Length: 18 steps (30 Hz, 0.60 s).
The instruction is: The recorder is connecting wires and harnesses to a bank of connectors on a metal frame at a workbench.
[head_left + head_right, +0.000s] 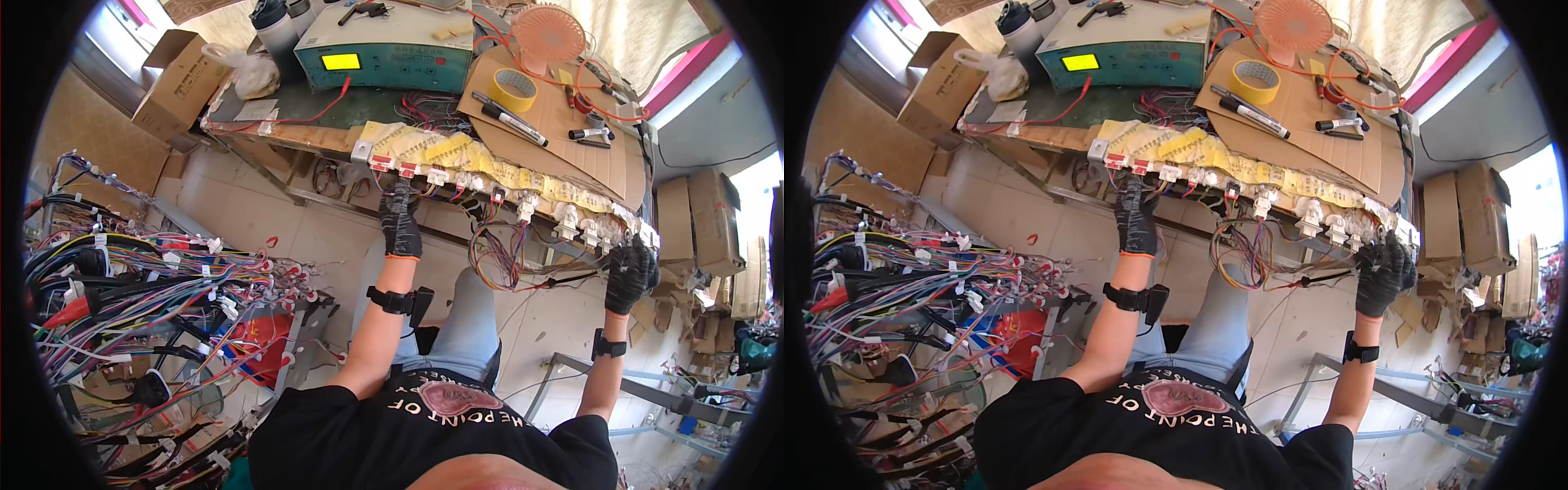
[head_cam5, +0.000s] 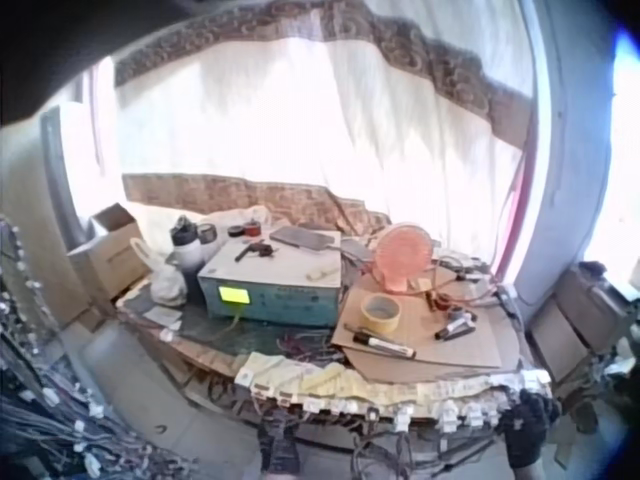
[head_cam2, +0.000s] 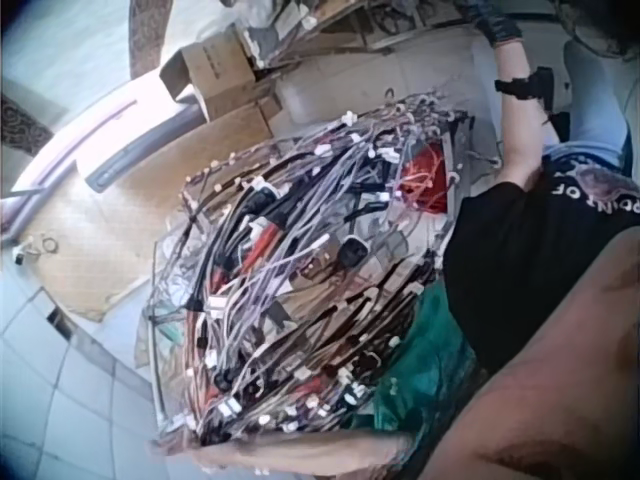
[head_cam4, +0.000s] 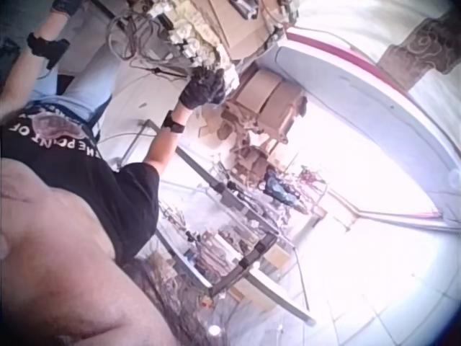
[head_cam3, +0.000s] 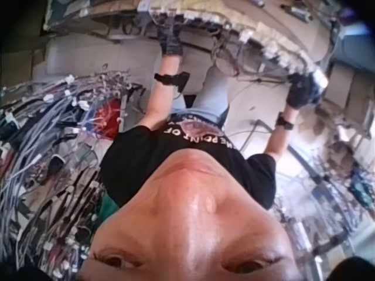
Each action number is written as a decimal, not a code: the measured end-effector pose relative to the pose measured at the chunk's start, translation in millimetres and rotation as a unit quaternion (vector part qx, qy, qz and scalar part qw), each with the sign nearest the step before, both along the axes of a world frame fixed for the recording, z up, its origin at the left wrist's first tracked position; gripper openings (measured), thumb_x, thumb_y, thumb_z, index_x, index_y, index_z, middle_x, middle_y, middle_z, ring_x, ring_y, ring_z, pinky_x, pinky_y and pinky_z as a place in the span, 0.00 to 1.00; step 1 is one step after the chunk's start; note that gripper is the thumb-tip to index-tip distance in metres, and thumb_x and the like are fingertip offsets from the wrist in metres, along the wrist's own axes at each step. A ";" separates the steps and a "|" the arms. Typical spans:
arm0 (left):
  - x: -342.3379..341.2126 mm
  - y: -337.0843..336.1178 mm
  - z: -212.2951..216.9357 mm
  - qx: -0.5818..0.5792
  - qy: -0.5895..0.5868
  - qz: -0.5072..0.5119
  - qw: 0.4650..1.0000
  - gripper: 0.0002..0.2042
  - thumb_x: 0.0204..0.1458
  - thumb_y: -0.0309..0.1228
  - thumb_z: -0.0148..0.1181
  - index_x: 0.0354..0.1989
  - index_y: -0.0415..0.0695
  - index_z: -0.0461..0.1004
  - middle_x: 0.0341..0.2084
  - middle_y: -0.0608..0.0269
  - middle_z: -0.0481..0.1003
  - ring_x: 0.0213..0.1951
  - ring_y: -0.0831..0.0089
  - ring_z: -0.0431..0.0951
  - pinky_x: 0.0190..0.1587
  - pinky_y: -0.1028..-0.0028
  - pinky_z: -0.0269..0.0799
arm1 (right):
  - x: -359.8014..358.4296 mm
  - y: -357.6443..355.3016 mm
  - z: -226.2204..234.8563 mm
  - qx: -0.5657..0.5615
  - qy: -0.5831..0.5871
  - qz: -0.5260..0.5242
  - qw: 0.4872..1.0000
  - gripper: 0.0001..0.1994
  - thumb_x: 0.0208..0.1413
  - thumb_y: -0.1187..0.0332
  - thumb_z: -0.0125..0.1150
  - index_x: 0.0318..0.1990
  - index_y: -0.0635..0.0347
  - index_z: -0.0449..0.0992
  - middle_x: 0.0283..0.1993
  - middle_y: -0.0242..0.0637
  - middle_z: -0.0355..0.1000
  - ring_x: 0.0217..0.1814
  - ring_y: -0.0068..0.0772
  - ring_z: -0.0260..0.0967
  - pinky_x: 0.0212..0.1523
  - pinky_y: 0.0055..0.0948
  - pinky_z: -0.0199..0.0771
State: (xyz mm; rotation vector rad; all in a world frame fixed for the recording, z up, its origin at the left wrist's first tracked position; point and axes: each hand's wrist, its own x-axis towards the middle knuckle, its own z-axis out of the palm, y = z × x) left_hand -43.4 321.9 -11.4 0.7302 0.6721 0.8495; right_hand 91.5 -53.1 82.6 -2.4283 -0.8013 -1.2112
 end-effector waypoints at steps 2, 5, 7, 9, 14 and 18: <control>-0.4 1.5 4.9 -0.013 -0.011 -0.010 1.000 0.10 0.52 0.35 0.55 0.40 0.44 0.71 0.32 0.69 0.71 0.33 0.81 0.70 0.35 0.79 0.67 | -1.3 3.8 1.9 0.004 -0.006 -0.007 1.000 0.27 0.26 0.76 0.69 0.43 0.55 0.74 0.33 0.33 0.72 0.35 0.31 0.68 0.38 0.28 0.69; -0.3 1.6 7.5 -0.014 -0.020 -0.006 1.000 0.11 0.52 0.34 0.56 0.41 0.42 0.71 0.34 0.69 0.72 0.33 0.80 0.70 0.35 0.78 0.68 | -0.1 -2.6 -1.9 -0.002 0.027 -0.016 1.000 0.18 0.32 0.70 0.67 0.38 0.53 0.76 0.45 0.29 0.72 0.43 0.35 0.67 0.46 0.34 0.65; 0.4 2.9 7.0 -0.022 -0.031 -0.002 0.999 0.10 0.51 0.33 0.57 0.38 0.42 0.73 0.33 0.68 0.73 0.33 0.80 0.71 0.36 0.78 0.69 | -0.8 -2.8 -3.3 0.009 0.042 -0.019 0.999 0.19 0.32 0.70 0.68 0.38 0.53 0.76 0.45 0.29 0.72 0.42 0.35 0.67 0.46 0.34 0.65; 0.4 6.4 3.1 0.002 -0.011 -0.004 1.000 0.10 0.50 0.33 0.58 0.37 0.41 0.73 0.32 0.68 0.73 0.32 0.80 0.71 0.36 0.78 0.69 | -2.1 -1.3 -2.3 0.020 0.057 -0.022 0.998 0.20 0.31 0.70 0.68 0.39 0.53 0.76 0.45 0.29 0.72 0.42 0.35 0.67 0.45 0.34 0.65; -0.1 13.2 -5.9 0.070 0.024 -0.001 0.997 0.09 0.49 0.34 0.60 0.33 0.41 0.75 0.29 0.69 0.73 0.31 0.80 0.71 0.35 0.79 0.68 | -3.1 2.8 7.9 -0.056 -0.021 -0.027 0.998 0.20 0.32 0.70 0.67 0.40 0.53 0.76 0.43 0.29 0.72 0.40 0.35 0.68 0.44 0.34 0.66; 1.2 1.9 12.1 0.013 0.031 0.031 0.999 0.09 0.49 0.33 0.60 0.33 0.40 0.75 0.28 0.70 0.73 0.30 0.80 0.70 0.34 0.78 0.66 | -2.7 -0.5 4.3 -0.061 -0.020 -0.041 0.997 0.21 0.32 0.70 0.67 0.41 0.53 0.75 0.42 0.30 0.72 0.40 0.35 0.68 0.44 0.34 0.65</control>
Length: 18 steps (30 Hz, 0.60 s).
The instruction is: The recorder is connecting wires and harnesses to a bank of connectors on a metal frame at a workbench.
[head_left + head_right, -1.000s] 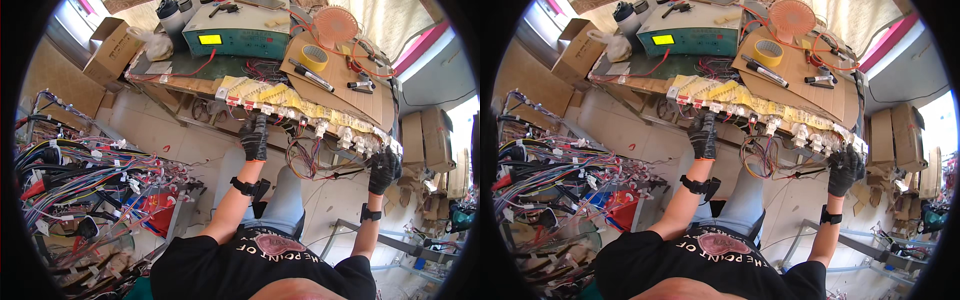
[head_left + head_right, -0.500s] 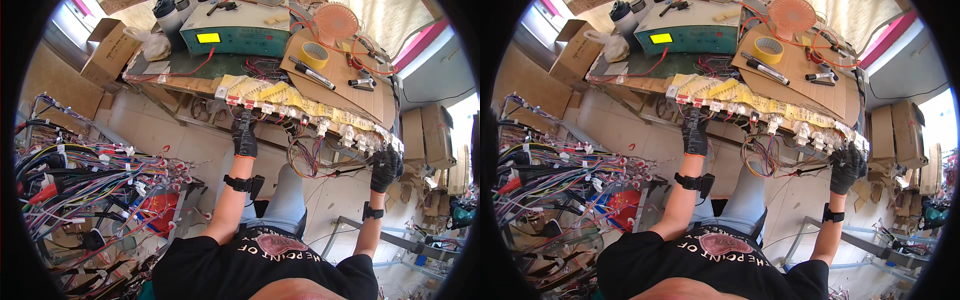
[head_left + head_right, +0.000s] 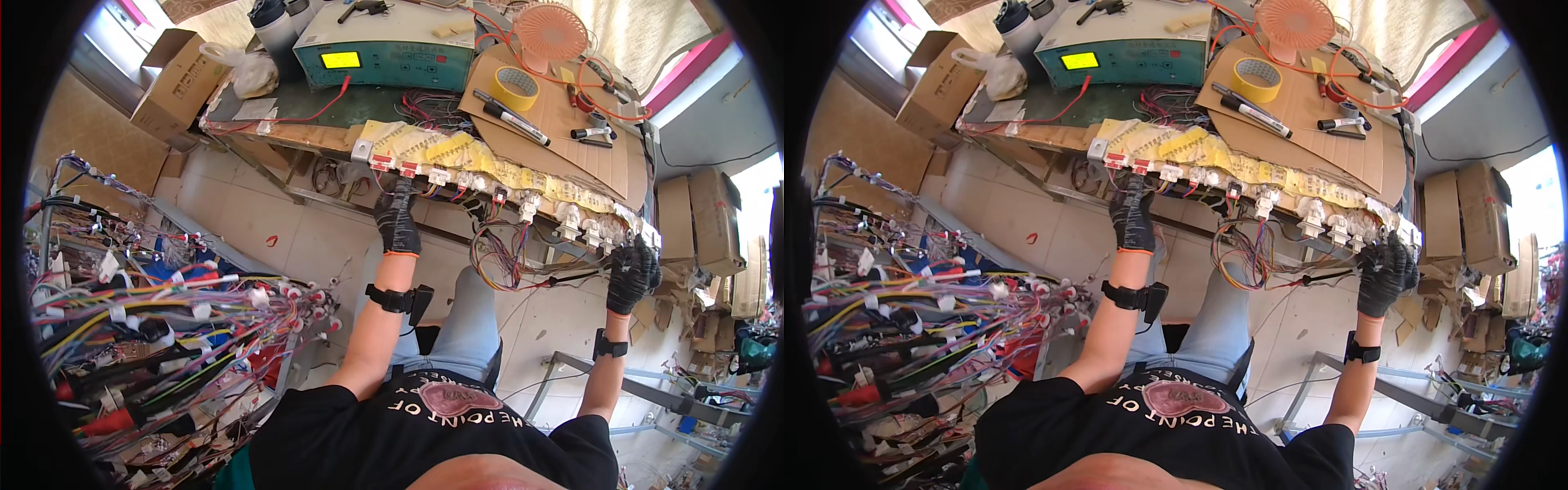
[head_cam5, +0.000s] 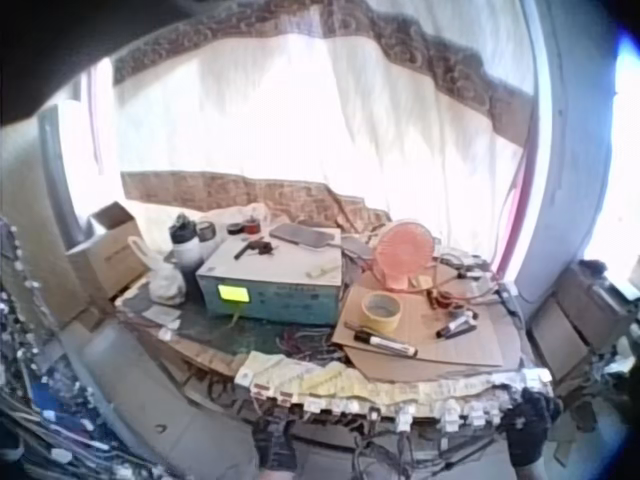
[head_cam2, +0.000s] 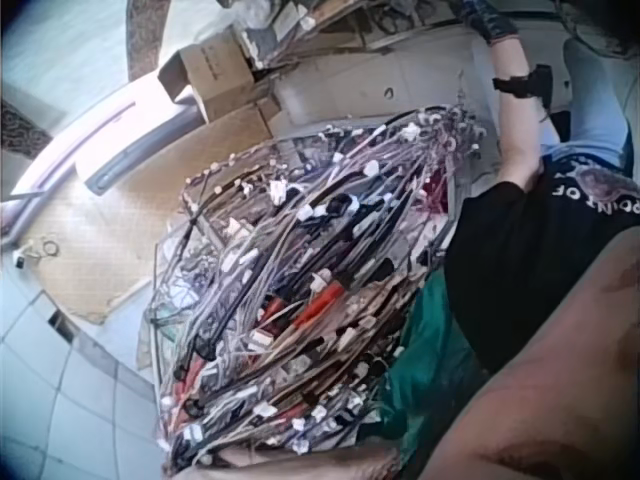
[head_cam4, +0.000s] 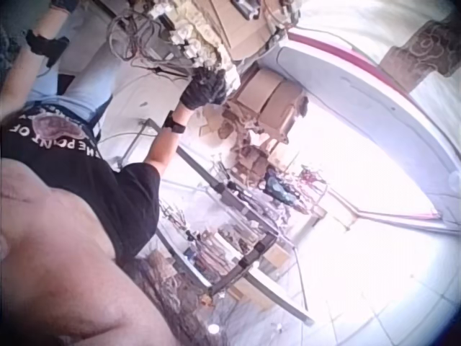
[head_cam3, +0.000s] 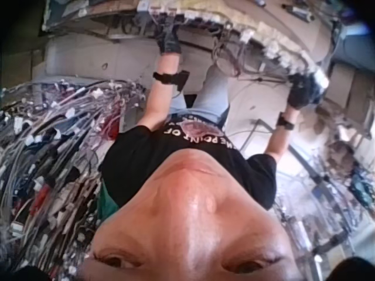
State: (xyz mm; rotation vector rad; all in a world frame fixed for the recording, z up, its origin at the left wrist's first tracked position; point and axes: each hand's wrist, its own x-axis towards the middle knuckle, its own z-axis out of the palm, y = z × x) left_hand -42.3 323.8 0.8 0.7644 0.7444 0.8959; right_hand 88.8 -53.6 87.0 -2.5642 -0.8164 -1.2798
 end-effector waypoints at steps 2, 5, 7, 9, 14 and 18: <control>1.7 -4.4 5.8 -0.017 0.002 0.026 1.000 0.09 0.49 0.33 0.60 0.33 0.40 0.75 0.28 0.70 0.73 0.30 0.80 0.69 0.34 0.79 0.65 | 2.3 -1.0 -1.1 0.041 0.036 0.022 0.998 0.22 0.32 0.70 0.67 0.42 0.53 0.75 0.42 0.31 0.72 0.39 0.35 0.68 0.44 0.34 0.65; 3.1 -7.1 5.3 0.036 0.011 0.084 0.996 0.08 0.49 0.32 0.59 0.33 0.41 0.75 0.28 0.71 0.73 0.29 0.80 0.69 0.34 0.78 0.65 | -1.7 4.0 3.5 0.025 0.020 0.021 0.999 0.22 0.33 0.69 0.67 0.42 0.53 0.75 0.42 0.31 0.72 0.39 0.35 0.68 0.44 0.34 0.65; 2.6 -9.4 9.3 0.027 0.010 0.074 0.997 0.07 0.49 0.32 0.59 0.33 0.42 0.75 0.27 0.72 0.73 0.28 0.81 0.68 0.33 0.78 0.64 | -1.1 3.3 1.4 0.028 0.024 0.014 0.999 0.22 0.33 0.69 0.67 0.43 0.53 0.75 0.42 0.31 0.72 0.39 0.35 0.68 0.44 0.34 0.65; 2.0 -10.7 16.8 -0.007 0.002 0.052 0.999 0.06 0.50 0.31 0.59 0.33 0.43 0.75 0.27 0.72 0.72 0.28 0.81 0.68 0.33 0.78 0.64 | -0.8 0.4 0.6 0.030 0.029 0.005 0.999 0.22 0.33 0.69 0.67 0.43 0.53 0.75 0.42 0.31 0.72 0.39 0.35 0.68 0.44 0.34 0.65; -6.3 0.1 4.3 0.062 -0.063 -0.021 0.996 0.05 0.50 0.31 0.58 0.34 0.45 0.73 0.29 0.70 0.72 0.31 0.80 0.68 0.34 0.77 0.64 | -1.1 -0.4 -0.9 0.000 0.010 -0.014 1.000 0.22 0.34 0.69 0.67 0.44 0.52 0.75 0.44 0.31 0.71 0.43 0.36 0.66 0.46 0.34 0.63; -5.2 11.5 -0.5 -0.139 -0.095 -0.077 0.983 0.06 0.50 0.30 0.58 0.36 0.47 0.72 0.32 0.69 0.72 0.34 0.78 0.69 0.35 0.75 0.66 | 1.0 -3.3 -3.0 0.018 0.030 -0.011 0.999 0.23 0.34 0.69 0.67 0.44 0.52 0.74 0.44 0.31 0.71 0.44 0.36 0.65 0.47 0.34 0.63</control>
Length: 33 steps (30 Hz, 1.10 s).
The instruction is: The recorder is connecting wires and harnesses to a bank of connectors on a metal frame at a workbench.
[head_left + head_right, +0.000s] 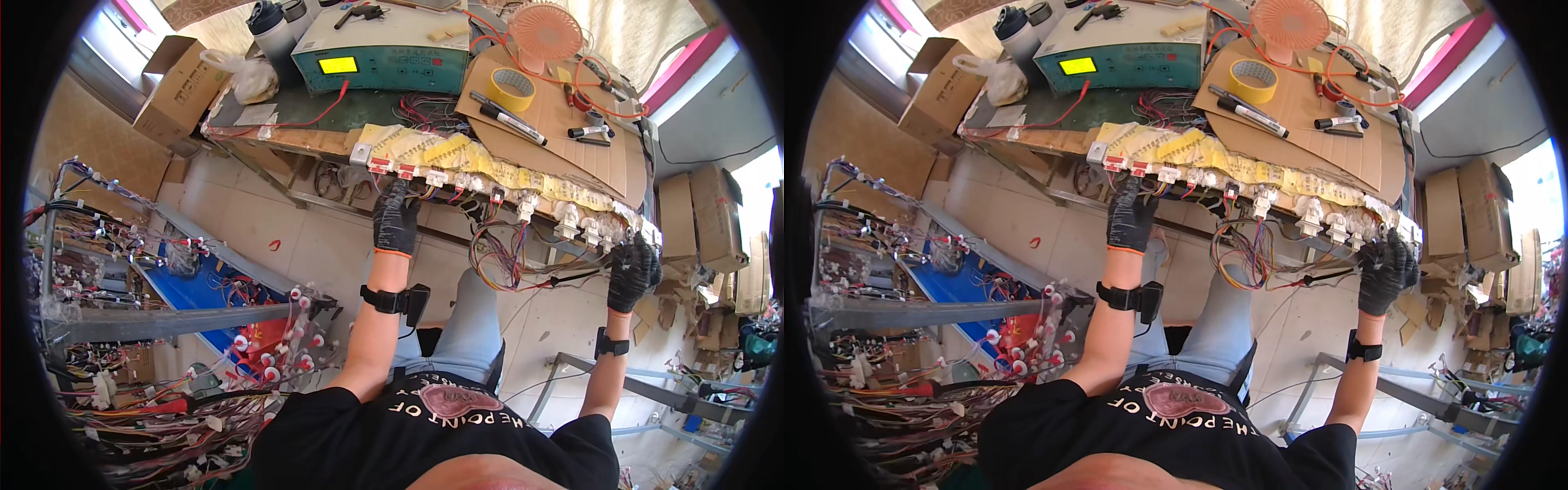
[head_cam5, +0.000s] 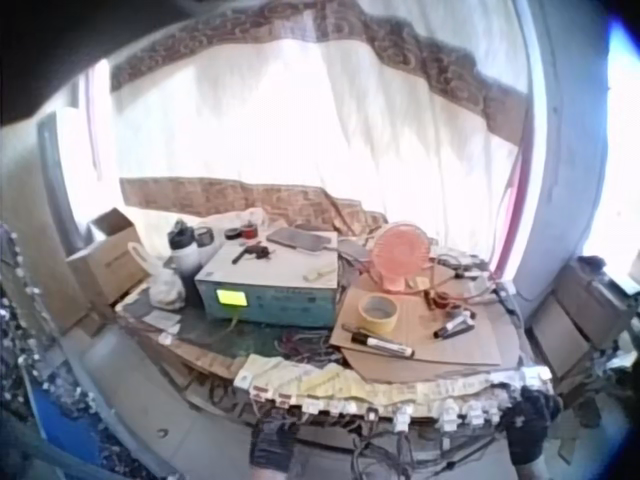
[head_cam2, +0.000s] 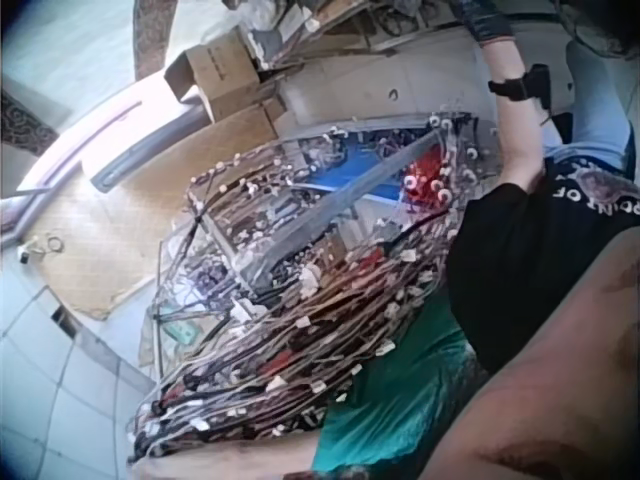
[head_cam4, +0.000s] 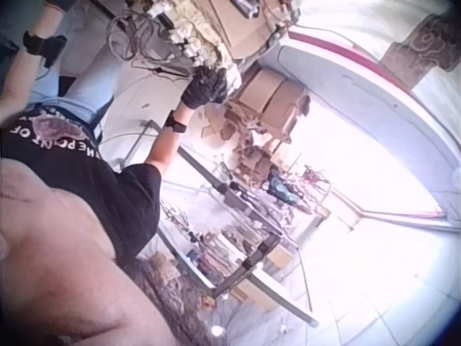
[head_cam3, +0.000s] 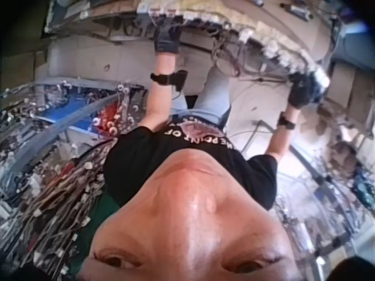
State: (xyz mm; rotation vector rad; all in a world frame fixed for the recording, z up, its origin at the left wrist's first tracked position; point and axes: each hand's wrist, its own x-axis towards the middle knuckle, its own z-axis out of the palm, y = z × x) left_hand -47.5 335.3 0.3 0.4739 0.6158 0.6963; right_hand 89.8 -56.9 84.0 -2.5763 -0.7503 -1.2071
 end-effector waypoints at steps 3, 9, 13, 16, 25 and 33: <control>1.2 1.0 -2.7 0.008 -0.017 -0.001 1.000 0.08 0.50 0.30 0.58 0.38 0.46 0.73 0.33 0.69 0.73 0.35 0.78 0.70 0.36 0.75 0.67 | 1.1 -1.6 1.0 -0.011 -0.020 0.013 1.000 0.23 0.33 0.69 0.68 0.44 0.52 0.74 0.44 0.31 0.71 0.44 0.37 0.65 0.47 0.35 0.62; 6.0 -2.6 -19.9 0.166 0.067 0.111 0.978 0.10 0.50 0.30 0.58 0.40 0.42 0.73 0.35 0.68 0.74 0.36 0.78 0.72 0.39 0.75 0.67 | -0.9 2.3 3.5 -0.027 -0.037 0.018 0.999 0.21 0.33 0.68 0.67 0.42 0.52 0.75 0.45 0.30 0.71 0.46 0.36 0.65 0.49 0.36 0.60; 9.6 -12.4 -5.3 0.217 0.157 0.160 0.950 0.08 0.50 0.30 0.59 0.36 0.41 0.75 0.33 0.68 0.75 0.34 0.79 0.71 0.39 0.76 0.66 | -0.5 -0.7 -0.4 -0.001 -0.017 0.002 1.000 0.27 0.31 0.71 0.68 0.46 0.51 0.73 0.41 0.30 0.71 0.43 0.34 0.65 0.49 0.34 0.61; 11.6 -12.8 -3.9 0.149 0.171 0.147 0.963 0.08 0.49 0.32 0.59 0.33 0.41 0.76 0.29 0.70 0.74 0.30 0.81 0.68 0.35 0.78 0.65 | 0.0 -0.9 -2.3 0.013 -0.015 0.010 1.000 0.27 0.31 0.72 0.68 0.47 0.51 0.73 0.40 0.32 0.71 0.42 0.34 0.65 0.47 0.33 0.62; 1.9 7.5 -20.1 0.101 0.029 -0.019 0.994 0.09 0.50 0.34 0.58 0.39 0.47 0.73 0.33 0.70 0.73 0.34 0.80 0.70 0.32 0.78 0.66 | 3.1 3.1 -4.4 0.087 0.025 0.082 0.993 0.19 0.41 0.78 0.60 0.45 0.59 0.72 0.34 0.34 0.69 0.29 0.26 0.66 0.26 0.24 0.71; -0.6 14.1 -24.1 0.003 -0.062 -0.094 0.994 0.15 0.52 0.34 0.56 0.49 0.52 0.67 0.44 0.68 0.71 0.45 0.74 0.69 0.44 0.68 0.65 | 1.1 3.6 -0.8 0.025 -0.005 0.025 0.999 0.20 0.35 0.70 0.66 0.42 0.52 0.73 0.43 0.31 0.70 0.44 0.34 0.67 0.43 0.38 0.67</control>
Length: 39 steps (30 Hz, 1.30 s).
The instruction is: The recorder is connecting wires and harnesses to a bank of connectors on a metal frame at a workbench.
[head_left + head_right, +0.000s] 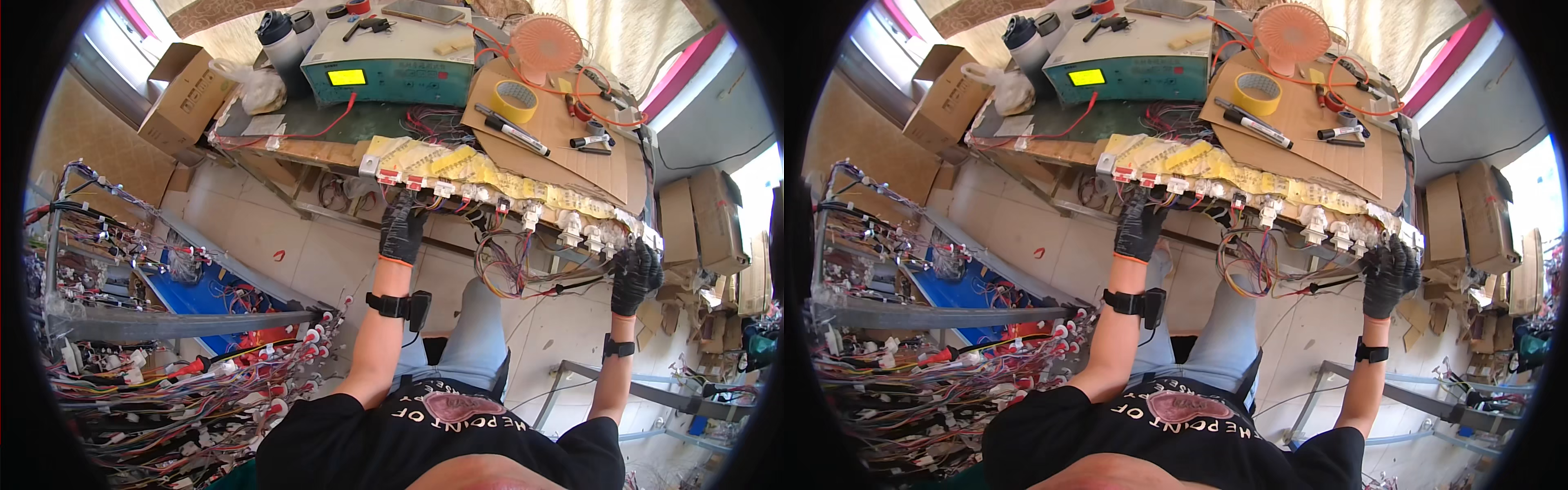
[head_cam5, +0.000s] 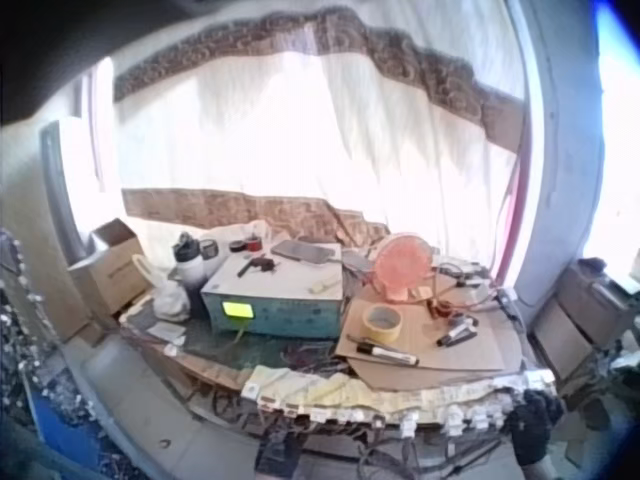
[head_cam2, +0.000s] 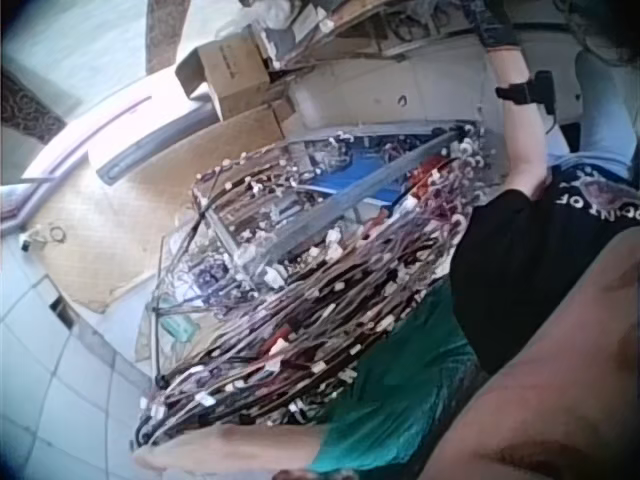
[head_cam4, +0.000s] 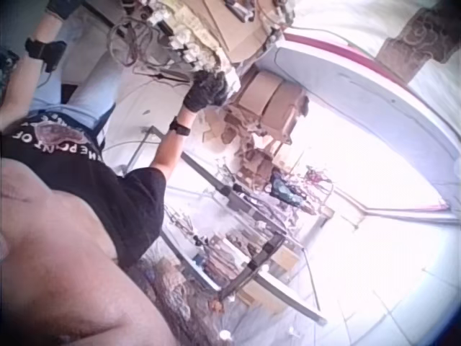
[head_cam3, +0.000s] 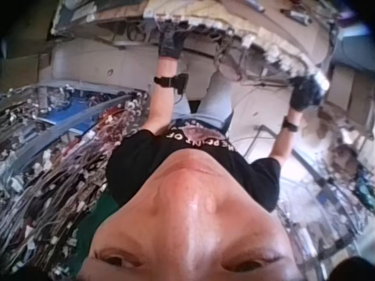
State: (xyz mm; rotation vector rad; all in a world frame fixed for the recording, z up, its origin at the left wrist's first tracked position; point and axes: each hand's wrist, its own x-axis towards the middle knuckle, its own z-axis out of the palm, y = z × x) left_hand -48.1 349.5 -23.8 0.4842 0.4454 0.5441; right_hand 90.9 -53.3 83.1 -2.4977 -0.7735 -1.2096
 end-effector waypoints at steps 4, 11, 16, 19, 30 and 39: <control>0.5 -3.3 -0.5 0.049 0.020 0.024 0.998 0.11 0.52 0.33 0.55 0.43 0.48 0.70 0.38 0.68 0.72 0.40 0.76 0.70 0.39 0.73 0.67 | 7.3 -13.6 -8.6 -0.126 -0.073 -0.014 0.989 0.21 0.31 0.65 0.68 0.40 0.46 0.71 0.51 0.27 0.67 0.55 0.35 0.61 0.53 0.40 0.53; -2.2 -0.8 3.9 0.173 0.079 0.054 0.980 0.14 0.52 0.31 0.56 0.47 0.43 0.69 0.38 0.65 0.72 0.37 0.76 0.72 0.36 0.75 0.70 | -3.8 -9.8 -6.1 -0.126 -0.019 -0.055 0.990 0.19 0.40 0.64 0.63 0.44 0.49 0.71 0.53 0.26 0.66 0.56 0.34 0.60 0.53 0.37 0.52; -4.0 6.3 -2.7 0.220 0.094 0.059 0.969 0.15 0.53 0.35 0.55 0.41 0.35 0.72 0.33 0.65 0.74 0.33 0.77 0.71 0.37 0.77 0.67 | -39.0 20.5 21.5 -0.090 -0.029 -0.059 0.994 0.21 0.46 0.62 0.58 0.50 0.54 0.69 0.55 0.35 0.64 0.56 0.37 0.60 0.55 0.36 0.52; -4.0 10.9 -14.2 0.273 0.125 0.042 0.953 0.13 0.54 0.34 0.53 0.40 0.35 0.73 0.32 0.64 0.74 0.34 0.76 0.72 0.39 0.76 0.68 | -75.8 55.1 24.6 -0.050 0.047 -0.002 0.998 0.20 0.45 0.70 0.59 0.49 0.57 0.69 0.52 0.40 0.67 0.56 0.40 0.61 0.55 0.37 0.55; -12.6 -5.5 2.7 0.151 -0.010 0.008 0.988 0.14 0.54 0.32 0.51 0.47 0.39 0.68 0.39 0.61 0.72 0.41 0.72 0.73 0.43 0.72 0.71 | -136.5 243.1 -11.3 0.441 0.765 0.193 0.428 0.14 0.55 0.67 0.54 0.47 0.60 0.69 0.30 0.31 0.71 0.23 0.19 0.66 0.22 0.17 0.65; -13.7 -8.2 1.9 0.221 0.075 0.052 0.971 0.09 0.50 0.24 0.53 0.39 0.37 0.71 0.33 0.62 0.73 0.34 0.75 0.73 0.42 0.75 0.70 | -132.2 285.7 -37.1 0.617 0.733 0.169 0.231 0.10 0.55 0.67 0.54 0.46 0.51 0.69 0.25 0.24 0.58 0.24 0.16 0.54 0.24 0.17 0.57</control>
